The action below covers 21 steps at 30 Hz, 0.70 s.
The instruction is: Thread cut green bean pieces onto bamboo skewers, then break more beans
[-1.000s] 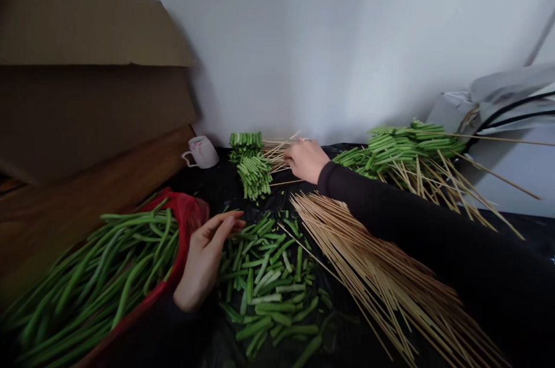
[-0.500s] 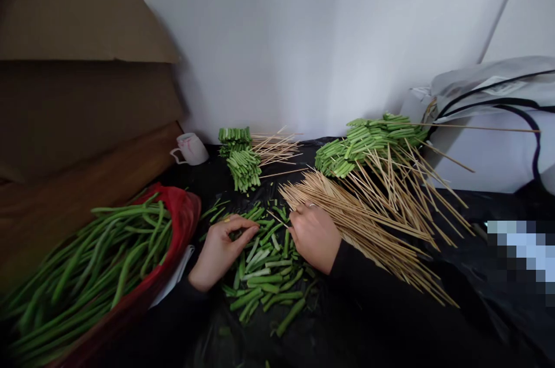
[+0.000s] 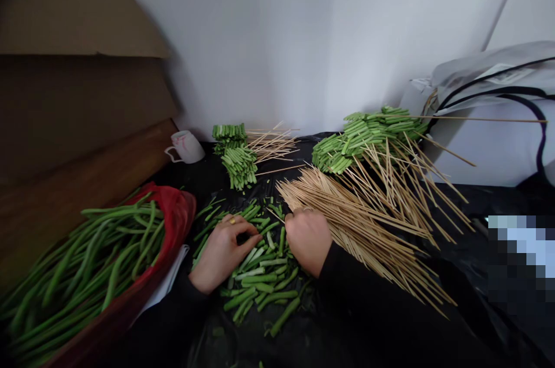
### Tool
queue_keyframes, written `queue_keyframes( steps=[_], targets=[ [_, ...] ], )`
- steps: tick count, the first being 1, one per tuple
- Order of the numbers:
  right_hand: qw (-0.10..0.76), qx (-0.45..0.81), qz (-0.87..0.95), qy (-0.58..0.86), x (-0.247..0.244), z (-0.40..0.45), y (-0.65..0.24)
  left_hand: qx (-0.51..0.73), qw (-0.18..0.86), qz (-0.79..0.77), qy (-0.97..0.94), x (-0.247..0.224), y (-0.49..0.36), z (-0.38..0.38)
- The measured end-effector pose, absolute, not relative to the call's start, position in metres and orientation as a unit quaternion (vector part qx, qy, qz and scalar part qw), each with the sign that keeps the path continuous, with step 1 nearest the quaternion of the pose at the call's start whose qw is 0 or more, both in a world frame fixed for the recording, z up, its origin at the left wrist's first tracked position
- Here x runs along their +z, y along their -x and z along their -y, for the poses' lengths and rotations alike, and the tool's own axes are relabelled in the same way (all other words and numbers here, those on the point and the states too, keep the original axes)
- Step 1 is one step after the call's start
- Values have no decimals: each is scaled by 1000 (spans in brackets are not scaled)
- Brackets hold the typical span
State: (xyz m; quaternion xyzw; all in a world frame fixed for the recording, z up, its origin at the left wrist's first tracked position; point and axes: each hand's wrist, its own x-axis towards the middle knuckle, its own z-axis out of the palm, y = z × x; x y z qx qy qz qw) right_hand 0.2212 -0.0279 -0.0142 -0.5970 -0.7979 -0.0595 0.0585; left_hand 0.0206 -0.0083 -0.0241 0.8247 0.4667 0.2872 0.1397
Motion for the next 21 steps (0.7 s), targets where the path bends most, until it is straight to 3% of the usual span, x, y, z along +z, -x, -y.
queue_keyframes(
  steps=[7,17,21],
  targets=[
    [98,-69,808,577,-22,29,-224,381,209,-483,-760,-21,-19,8],
    [117,-47,817,562,-30,24,-225,490,610,-442,-438,-7,-14,6],
    [128,-58,820,556,-31,23,-222,488,689,-407,-348,-5,-13,6]
  ],
)
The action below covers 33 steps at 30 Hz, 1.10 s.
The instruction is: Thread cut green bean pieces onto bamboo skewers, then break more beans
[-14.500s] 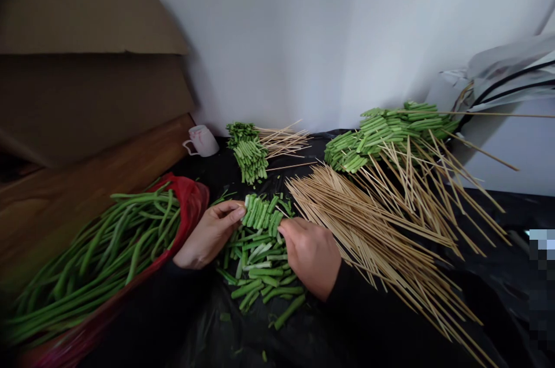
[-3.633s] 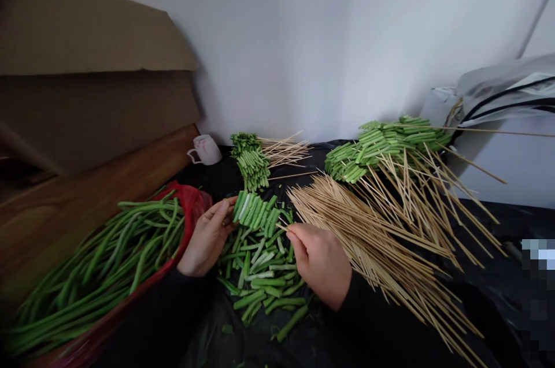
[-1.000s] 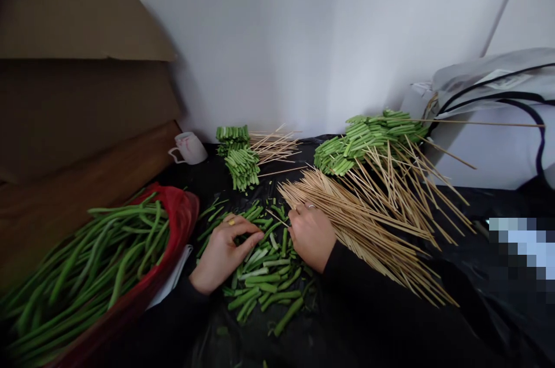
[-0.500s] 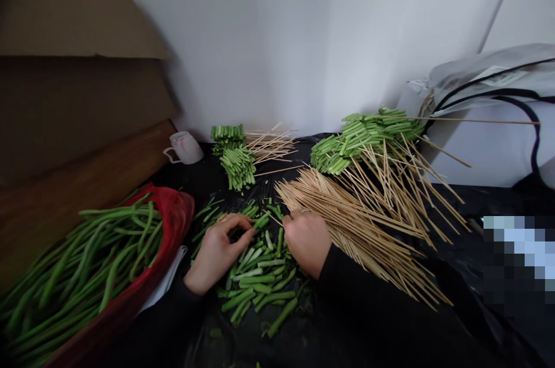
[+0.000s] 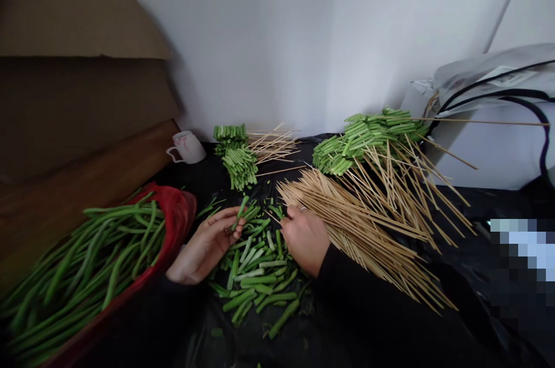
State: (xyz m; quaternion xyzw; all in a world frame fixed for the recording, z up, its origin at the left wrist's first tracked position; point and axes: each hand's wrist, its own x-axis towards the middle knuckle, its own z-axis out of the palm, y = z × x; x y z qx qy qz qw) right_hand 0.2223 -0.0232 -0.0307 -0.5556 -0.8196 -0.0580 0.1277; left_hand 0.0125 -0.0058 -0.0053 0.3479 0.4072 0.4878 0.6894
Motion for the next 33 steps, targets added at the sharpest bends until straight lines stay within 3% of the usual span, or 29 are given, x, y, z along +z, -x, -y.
queue_keyframes(
  steps=[5,12,18,21,24,29,33],
  targets=[
    [139,-83,828,537,-30,19,-220,495,688,-401,-348,-8,-9,5],
    [207,-11,784,585,-30,13,-222,492,690,-394,-356,-10,-6,5],
    [417,253,705,516,-15,11,-226,510,707,-375,-315,-8,-4,1],
    [453,419,634,466,2,17,-226,515,716,-369,-294,-8,-4,0],
    [471,507,584,424,20,27,-228,514,722,-361,-289,-7,-5,1],
    [483,513,595,387,43,43,-234,496,739,-349,-294,-5,-4,2],
    [446,365,704,414,44,49,-235,496,741,-344,-295,-5,-4,2]
  ],
)
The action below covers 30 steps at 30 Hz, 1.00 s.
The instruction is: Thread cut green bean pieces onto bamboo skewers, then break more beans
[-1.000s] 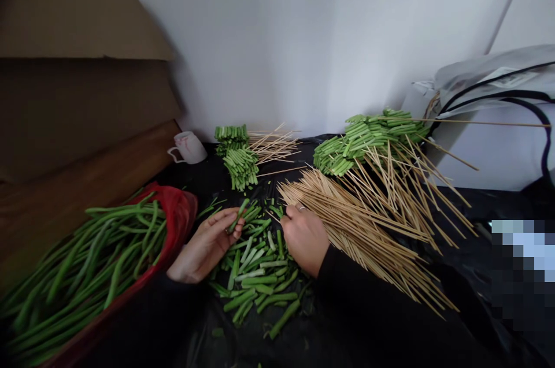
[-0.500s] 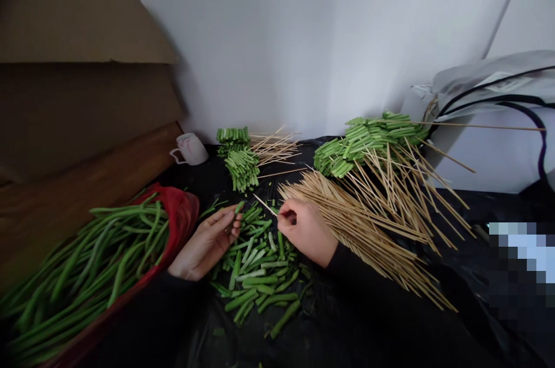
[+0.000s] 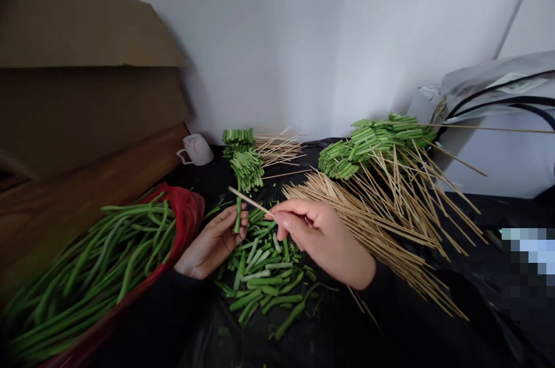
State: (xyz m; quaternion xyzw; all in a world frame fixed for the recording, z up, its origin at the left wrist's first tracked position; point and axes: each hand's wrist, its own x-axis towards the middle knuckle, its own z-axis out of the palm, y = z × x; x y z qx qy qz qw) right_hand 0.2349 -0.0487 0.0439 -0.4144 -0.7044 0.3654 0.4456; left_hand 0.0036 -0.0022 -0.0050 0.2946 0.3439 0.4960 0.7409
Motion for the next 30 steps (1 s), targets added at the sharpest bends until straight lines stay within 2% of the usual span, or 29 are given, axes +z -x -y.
queue_keyframes(
  steps=[4,7,10,19,30],
  targets=[
    [390,86,787,470,22,48,-230,503,737,-348,-288,-3,-4,3],
    [314,-1,806,502,6,47,-225,512,728,-358,-282,-3,-4,3],
    [290,-25,811,507,-2,48,-222,512,724,-366,-281,-5,-3,2],
    [331,-13,808,487,-12,49,-221,509,715,-374,-300,-8,-6,4],
    [322,-10,809,491,-12,50,-218,506,691,-394,-334,-8,-11,7]
  ],
)
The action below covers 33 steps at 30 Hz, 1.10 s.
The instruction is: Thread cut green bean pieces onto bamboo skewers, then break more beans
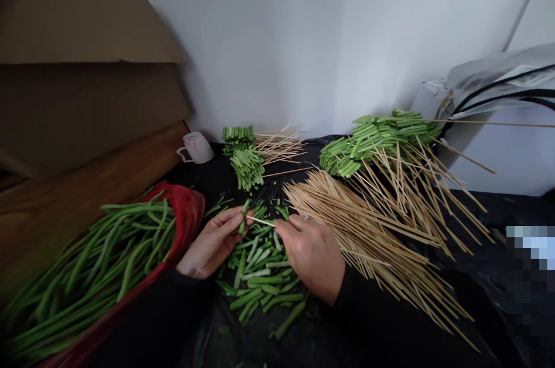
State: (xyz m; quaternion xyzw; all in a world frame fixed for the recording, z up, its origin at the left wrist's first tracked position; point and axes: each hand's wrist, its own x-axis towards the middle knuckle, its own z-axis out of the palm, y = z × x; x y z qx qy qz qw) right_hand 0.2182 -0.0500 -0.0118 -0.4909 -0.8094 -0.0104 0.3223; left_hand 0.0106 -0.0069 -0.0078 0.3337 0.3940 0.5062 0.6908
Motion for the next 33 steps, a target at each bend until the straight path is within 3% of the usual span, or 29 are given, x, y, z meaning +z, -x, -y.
queue_keyframes(
  steps=[33],
  targets=[
    [350,15,812,466,-20,54,-211,460,600,-420,-502,-12,-14,10]
  ],
)
